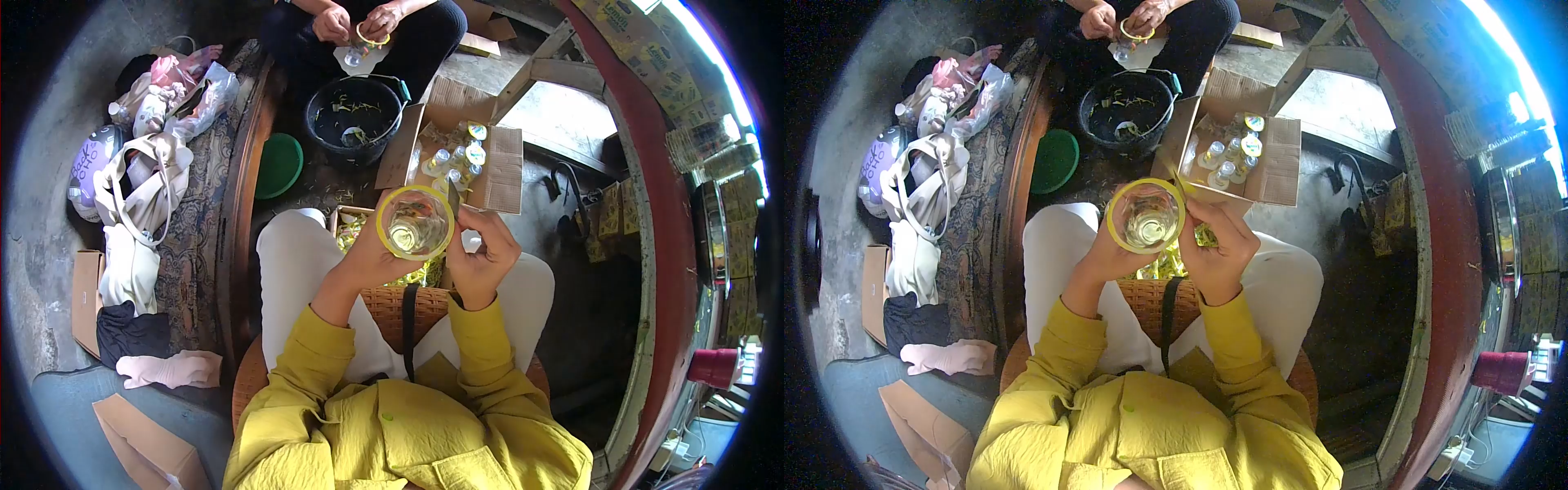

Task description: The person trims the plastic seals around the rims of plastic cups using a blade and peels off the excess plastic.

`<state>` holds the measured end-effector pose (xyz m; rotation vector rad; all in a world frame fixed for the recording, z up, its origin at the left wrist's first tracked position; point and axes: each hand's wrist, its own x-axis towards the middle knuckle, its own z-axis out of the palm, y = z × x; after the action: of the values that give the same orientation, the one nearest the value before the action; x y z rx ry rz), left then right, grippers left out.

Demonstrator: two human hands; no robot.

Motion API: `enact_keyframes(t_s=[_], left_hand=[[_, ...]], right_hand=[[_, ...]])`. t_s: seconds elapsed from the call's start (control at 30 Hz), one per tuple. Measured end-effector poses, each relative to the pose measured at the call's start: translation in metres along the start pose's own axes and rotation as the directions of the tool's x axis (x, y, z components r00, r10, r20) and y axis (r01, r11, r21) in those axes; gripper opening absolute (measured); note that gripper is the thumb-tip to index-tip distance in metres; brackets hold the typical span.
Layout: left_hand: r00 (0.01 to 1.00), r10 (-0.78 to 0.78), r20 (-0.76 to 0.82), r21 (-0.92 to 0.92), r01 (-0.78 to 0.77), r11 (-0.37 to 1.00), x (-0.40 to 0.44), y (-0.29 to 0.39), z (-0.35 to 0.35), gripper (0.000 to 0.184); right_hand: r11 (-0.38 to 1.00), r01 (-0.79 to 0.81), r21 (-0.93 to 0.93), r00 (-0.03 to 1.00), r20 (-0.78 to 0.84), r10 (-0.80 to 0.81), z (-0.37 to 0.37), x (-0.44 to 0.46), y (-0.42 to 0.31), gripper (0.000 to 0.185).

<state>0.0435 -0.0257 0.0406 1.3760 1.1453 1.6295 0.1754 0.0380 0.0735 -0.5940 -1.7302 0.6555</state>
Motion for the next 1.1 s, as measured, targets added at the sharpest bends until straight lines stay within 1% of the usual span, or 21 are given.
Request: enact_keyframes(t_s=[0.1, 0.2, 0.3, 0.4, 0.5, 0.6, 0.7, 0.8, 0.9, 1.0, 1.1], left_hand=[[0.999, -0.007, 0.042, -0.036, 0.008, 0.999, -0.001, 0.002, -0.002, 0.072], [0.997, -0.037, 0.071, -0.105, 0.045, 0.993, -0.001, 0.001, -0.003, 0.066], [0.995, -0.05, 0.089, -0.16, 0.064, 0.985, -0.003, 0.001, -0.004, 0.066], [0.997, 0.0, 0.074, -0.204, 0.015, 0.979, -0.003, -0.001, -0.004, 0.068], [0.999, 0.014, 0.044, -0.124, -0.009, 0.992, 0.0, 0.002, 0.001, 0.072], [0.997, 0.033, -0.064, -0.169, -0.044, 0.985, 0.0, -0.005, 0.007, 0.074], [0.99, 0.123, -0.067, -0.083, -0.128, 0.988, 0.002, -0.003, 0.003, 0.073], [0.996, 0.009, -0.09, -0.128, -0.02, 0.992, 0.001, -0.007, 0.001, 0.073], [0.994, 0.058, -0.09, -0.157, -0.071, 0.985, 0.003, -0.007, 0.004, 0.071], [0.986, 0.089, -0.138, -0.142, -0.108, 0.984, -0.001, -0.014, 0.008, 0.07], [0.984, 0.108, -0.139, -0.169, -0.131, 0.977, -0.001, -0.014, 0.009, 0.069]], right_hand=[[1.0, 0.004, 0.009, 1.0, 0.023, -0.004, -0.002, 0.002, 0.0, 0.018], [1.0, 0.007, 0.031, 0.999, 0.039, -0.008, -0.002, 0.002, 0.0, 0.018], [1.0, -0.002, 0.03, 0.998, 0.055, 0.0, -0.003, 0.002, -0.002, 0.019], [1.0, -0.005, 0.02, 0.998, 0.063, 0.004, -0.002, 0.002, -0.004, 0.018], [0.999, -0.023, 0.035, 0.999, 0.035, 0.022, -0.001, 0.001, -0.004, 0.019], [1.0, -0.003, 0.012, 1.0, 0.001, 0.003, 0.001, -0.002, -0.001, 0.019], [1.0, -0.005, -0.001, 0.998, -0.063, 0.005, 0.003, -0.003, -0.008, 0.02], [0.999, -0.005, -0.037, 0.997, -0.071, 0.003, 0.003, -0.004, -0.013, 0.02], [0.992, 0.042, -0.119, 0.997, -0.066, -0.05, 0.005, -0.007, -0.01, 0.019], [0.991, 0.037, -0.127, 0.996, -0.078, -0.047, 0.007, -0.009, -0.013, 0.019], [0.989, 0.018, -0.144, 0.991, -0.126, -0.036, 0.01, -0.012, -0.013, 0.019]])
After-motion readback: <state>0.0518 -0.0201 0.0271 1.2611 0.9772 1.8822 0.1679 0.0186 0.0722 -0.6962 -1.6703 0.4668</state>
